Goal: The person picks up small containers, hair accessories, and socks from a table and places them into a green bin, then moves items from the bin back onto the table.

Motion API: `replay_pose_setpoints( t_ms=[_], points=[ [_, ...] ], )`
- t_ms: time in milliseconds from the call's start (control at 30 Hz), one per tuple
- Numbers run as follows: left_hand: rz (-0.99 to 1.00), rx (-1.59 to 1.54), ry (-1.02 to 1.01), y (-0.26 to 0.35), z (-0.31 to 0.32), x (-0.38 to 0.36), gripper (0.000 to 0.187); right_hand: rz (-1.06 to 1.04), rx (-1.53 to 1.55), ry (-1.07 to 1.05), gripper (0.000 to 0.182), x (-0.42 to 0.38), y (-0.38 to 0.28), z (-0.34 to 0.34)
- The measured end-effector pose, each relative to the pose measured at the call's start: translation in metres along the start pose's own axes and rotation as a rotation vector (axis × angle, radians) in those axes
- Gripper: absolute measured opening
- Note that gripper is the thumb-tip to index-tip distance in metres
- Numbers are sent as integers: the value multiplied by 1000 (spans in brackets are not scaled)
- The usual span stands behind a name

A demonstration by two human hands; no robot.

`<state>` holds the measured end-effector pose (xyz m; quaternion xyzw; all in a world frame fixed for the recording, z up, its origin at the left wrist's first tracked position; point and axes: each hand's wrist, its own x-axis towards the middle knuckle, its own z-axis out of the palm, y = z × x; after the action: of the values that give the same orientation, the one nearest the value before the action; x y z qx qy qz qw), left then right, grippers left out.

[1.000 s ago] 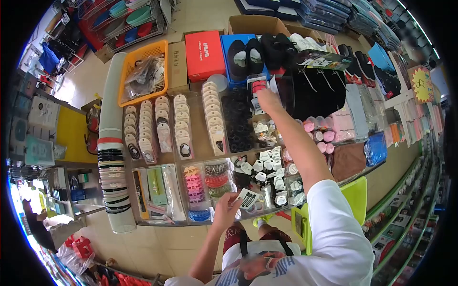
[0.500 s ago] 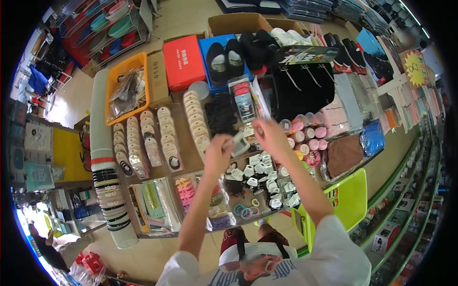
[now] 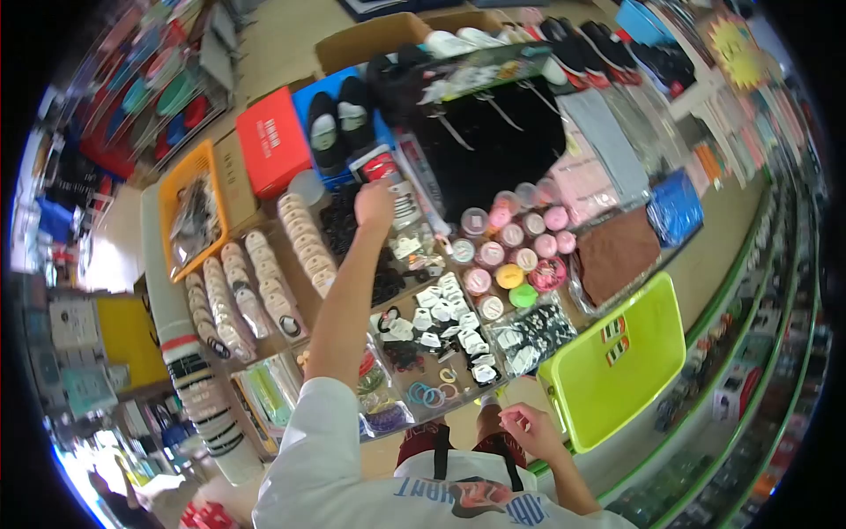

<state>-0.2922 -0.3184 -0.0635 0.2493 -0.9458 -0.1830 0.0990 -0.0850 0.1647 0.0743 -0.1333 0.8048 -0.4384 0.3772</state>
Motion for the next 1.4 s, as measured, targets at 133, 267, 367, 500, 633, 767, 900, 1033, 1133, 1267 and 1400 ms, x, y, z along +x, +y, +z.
replay_pose_setpoints(
  t_ms=[133,267,367,500,633,767,900,1033,1133,1267,1400],
  points=[
    [130,224,52,-1,2,2,46,77,46,49,19,-17,10,-8],
    [297,361,29,-19,15,4,39,82,155,105,19,-32,30,-23],
    [194,244,-58,-16,14,3,33,51,167,178,19,-47,53,-42],
    [244,341,-13,-42,31,9,42,91,202,232,18,-65,103,-67],
    [275,353,163,94,-53,-78,19,104,226,467,17,-74,162,-129],
    [107,-304,-41,211,-51,-192,12,295,510,674,17,-40,286,-196],
    [-222,-741,-764,374,24,-279,9,579,575,925,36,34,467,-221],
    [-45,-830,-1207,485,178,-325,14,843,269,949,62,78,543,-246],
    [184,-616,-1063,523,317,-340,21,990,337,1017,77,80,538,-271],
    [240,-498,-1014,545,457,-346,37,1047,361,962,79,86,553,-279],
    [467,-249,-694,564,503,-367,57,1066,441,952,84,83,547,-285]
  ],
)
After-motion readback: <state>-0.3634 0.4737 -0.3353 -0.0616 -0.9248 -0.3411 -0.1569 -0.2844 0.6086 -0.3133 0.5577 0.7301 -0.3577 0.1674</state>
